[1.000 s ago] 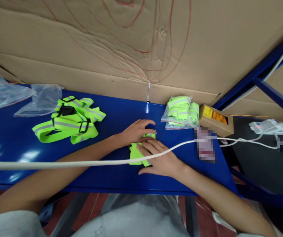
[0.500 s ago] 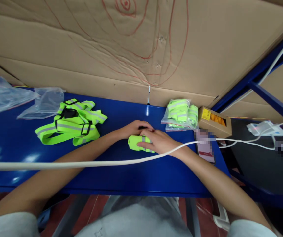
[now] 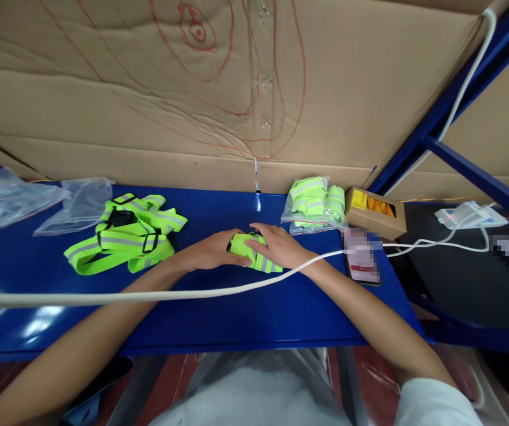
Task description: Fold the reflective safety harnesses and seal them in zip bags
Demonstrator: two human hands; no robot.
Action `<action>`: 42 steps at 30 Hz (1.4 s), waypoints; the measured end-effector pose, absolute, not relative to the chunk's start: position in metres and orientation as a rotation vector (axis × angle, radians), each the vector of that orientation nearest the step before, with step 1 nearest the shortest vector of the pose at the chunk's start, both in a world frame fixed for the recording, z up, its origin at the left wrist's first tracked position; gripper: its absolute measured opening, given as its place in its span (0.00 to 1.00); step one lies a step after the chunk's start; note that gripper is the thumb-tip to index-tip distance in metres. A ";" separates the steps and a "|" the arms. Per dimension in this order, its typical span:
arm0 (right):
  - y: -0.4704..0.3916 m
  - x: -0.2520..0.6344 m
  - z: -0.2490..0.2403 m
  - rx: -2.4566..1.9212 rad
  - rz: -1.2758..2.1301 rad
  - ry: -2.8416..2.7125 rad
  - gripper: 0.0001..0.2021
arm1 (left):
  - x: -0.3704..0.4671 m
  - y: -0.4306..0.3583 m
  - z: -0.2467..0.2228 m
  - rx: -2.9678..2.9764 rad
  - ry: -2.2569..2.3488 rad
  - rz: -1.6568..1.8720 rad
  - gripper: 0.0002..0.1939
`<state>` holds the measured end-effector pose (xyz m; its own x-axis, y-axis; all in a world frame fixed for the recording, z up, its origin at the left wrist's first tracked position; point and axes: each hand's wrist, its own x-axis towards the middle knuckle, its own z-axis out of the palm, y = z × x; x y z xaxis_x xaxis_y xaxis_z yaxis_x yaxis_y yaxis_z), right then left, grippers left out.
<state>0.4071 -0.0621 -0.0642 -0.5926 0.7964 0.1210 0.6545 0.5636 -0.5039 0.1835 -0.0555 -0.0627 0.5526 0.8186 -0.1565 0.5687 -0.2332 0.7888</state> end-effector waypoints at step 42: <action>-0.098 0.442 -0.067 -1.468 1.020 -1.726 0.27 | -0.097 -0.038 -0.011 2.020 2.664 0.026 0.25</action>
<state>0.4420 -0.0981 -0.0674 -0.1666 0.9860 -0.0102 0.4848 0.0729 -0.8716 -0.0974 -0.0376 -0.0109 -0.2569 0.9516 0.1688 0.9547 0.2770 -0.1084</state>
